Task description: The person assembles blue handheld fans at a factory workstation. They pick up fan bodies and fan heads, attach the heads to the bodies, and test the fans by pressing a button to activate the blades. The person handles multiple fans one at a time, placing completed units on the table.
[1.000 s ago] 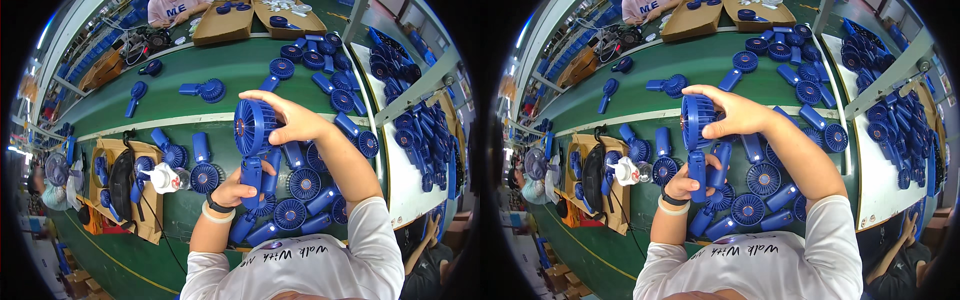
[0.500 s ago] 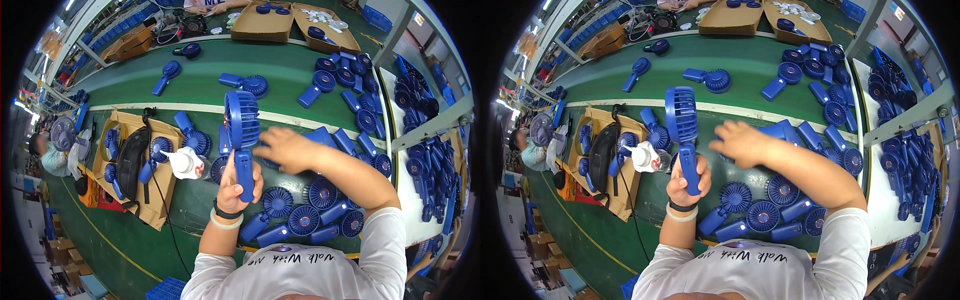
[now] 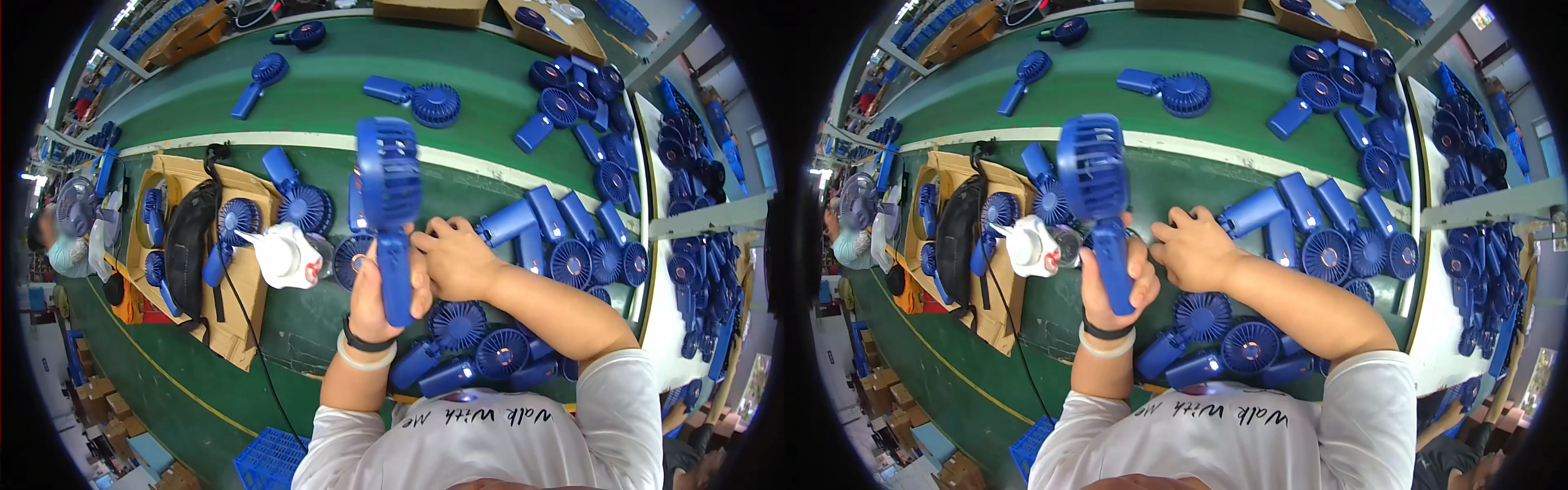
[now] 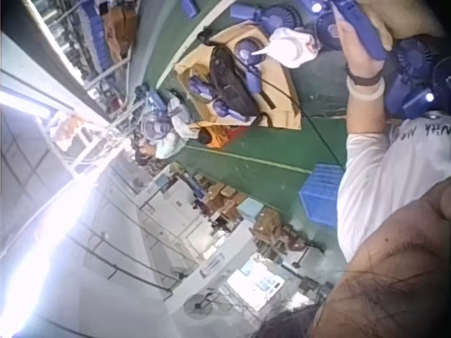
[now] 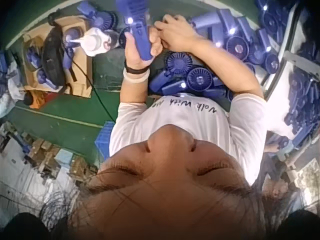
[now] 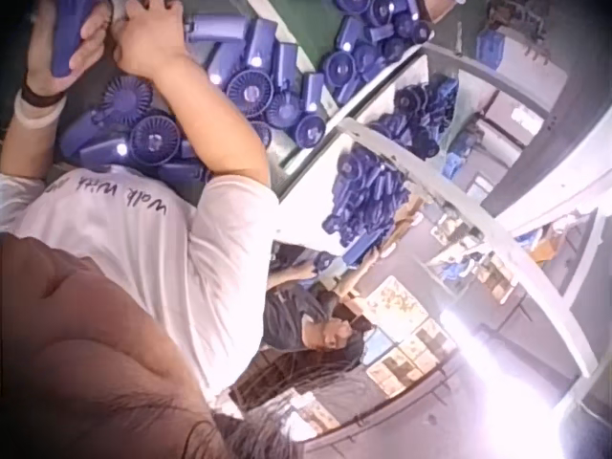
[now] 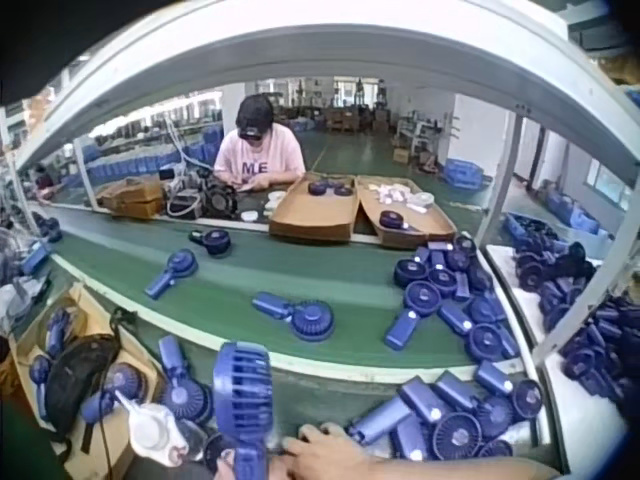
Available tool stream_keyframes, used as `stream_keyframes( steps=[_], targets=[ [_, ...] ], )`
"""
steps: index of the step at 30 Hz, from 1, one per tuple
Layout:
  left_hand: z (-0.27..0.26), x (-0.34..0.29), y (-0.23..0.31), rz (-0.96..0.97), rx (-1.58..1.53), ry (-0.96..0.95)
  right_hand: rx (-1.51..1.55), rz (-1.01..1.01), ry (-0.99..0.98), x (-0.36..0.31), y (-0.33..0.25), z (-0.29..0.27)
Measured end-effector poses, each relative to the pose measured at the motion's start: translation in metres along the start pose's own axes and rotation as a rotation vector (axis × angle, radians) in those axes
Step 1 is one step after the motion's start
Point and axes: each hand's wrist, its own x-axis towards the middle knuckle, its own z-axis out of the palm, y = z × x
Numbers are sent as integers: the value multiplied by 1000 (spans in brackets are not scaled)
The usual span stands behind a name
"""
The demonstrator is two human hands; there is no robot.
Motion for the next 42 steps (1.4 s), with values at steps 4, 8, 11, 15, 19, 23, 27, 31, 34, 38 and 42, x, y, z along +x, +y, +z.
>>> stream_keyframes(
  steps=[4,8,11,15,19,23,27,31,34,38,42],
  targets=[
    [-1,3,-3,-66,-282,-85,-67,2,114,-2,-2,13],
    [5,3,-3,-33,-56,-70,13,86,56,0,4,2],
    [18,7,2,33,259,40,224,95,291,2,30,-28],
    [9,31,-4,77,632,62,963,257,725,-11,74,-85],
    [-4,49,-40,-137,420,35,1833,439,957,-14,82,-98],
    [4,69,-57,-247,131,-101,1967,469,725,-20,99,-88],
    [0,77,-57,-253,-44,-121,157,946,412,-29,172,-68],
    [-3,76,-55,-209,-106,-177,18,1111,196,-41,207,-35],
    [-4,77,-54,-161,-52,-195,12,1156,325,-49,231,-20],
    [-6,71,-52,-144,-2,-114,1009,961,946,-67,222,-42],
    [-7,72,-47,-130,61,-122,1488,417,1202,-96,170,-90]
  ],
)
